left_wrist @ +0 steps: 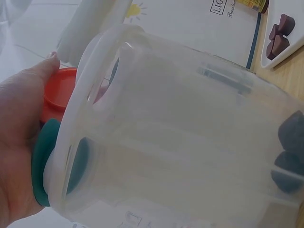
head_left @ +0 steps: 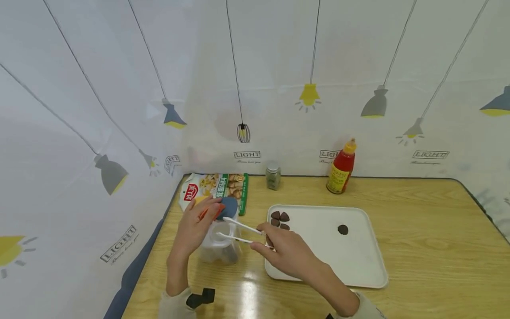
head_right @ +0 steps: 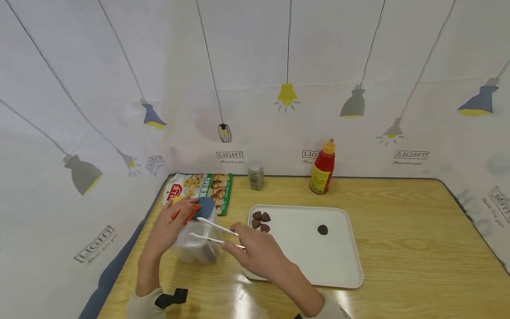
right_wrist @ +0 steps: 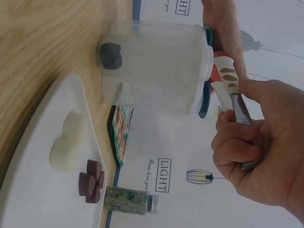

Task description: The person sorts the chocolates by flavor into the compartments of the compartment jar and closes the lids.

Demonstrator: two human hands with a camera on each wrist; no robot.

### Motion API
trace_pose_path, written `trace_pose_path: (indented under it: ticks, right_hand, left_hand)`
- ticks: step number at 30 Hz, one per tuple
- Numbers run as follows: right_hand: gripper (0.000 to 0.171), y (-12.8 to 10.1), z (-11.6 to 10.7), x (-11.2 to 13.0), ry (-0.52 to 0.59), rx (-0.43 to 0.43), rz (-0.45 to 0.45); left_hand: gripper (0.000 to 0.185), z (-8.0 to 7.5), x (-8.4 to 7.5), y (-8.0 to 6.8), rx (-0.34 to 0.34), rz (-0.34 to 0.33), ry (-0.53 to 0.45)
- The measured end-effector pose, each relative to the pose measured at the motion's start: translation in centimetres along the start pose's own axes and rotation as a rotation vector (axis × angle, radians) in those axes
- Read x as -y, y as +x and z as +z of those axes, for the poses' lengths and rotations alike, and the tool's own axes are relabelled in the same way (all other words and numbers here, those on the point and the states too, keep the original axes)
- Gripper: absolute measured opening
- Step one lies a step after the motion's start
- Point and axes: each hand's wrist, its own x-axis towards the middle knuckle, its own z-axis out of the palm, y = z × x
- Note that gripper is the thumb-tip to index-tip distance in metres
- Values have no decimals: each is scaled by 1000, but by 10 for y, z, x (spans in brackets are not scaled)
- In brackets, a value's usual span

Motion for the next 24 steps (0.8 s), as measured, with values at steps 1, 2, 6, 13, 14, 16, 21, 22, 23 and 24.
trace_pose_path:
  ticks: [1,2,6,13,14,16,21,22,23,24]
  right_hand:
    - [37,-1,-1,-1,8,-1,11]
    - [37,-1,-2,-4,9,-4,20]
    - [37,-7,-6,-17,12,-16,72]
    - [39,-34,-17,-57,4,-94,199]
    - [40,-38,-19,-64,6,-106,222]
    - [45,-48,-23,-77,13,-133,279]
    - [56,-70,-36,-107,30,-177,402]
    - [57,-75,-38,-112,26,-183,412]
    - [57,-79,-40,-118,20,-189,422]
    - [56,-84,-42,-123,12,-195,430]
  left_hand:
    - [40,0,0,0,-2,2,6]
    - [40,-1,0,0,-3,2,8]
    - [40,-2,1,-1,1,6,9]
    - [38,1,1,-2,13,71,-26]
    - [38,1,1,-2,13,76,-26]
    - [40,2,2,-2,12,84,-19]
    - [43,3,3,-2,8,80,-3]
    - [43,3,3,-2,10,80,0]
    - [43,3,3,-1,11,80,2]
    - [44,3,2,-1,12,76,0]
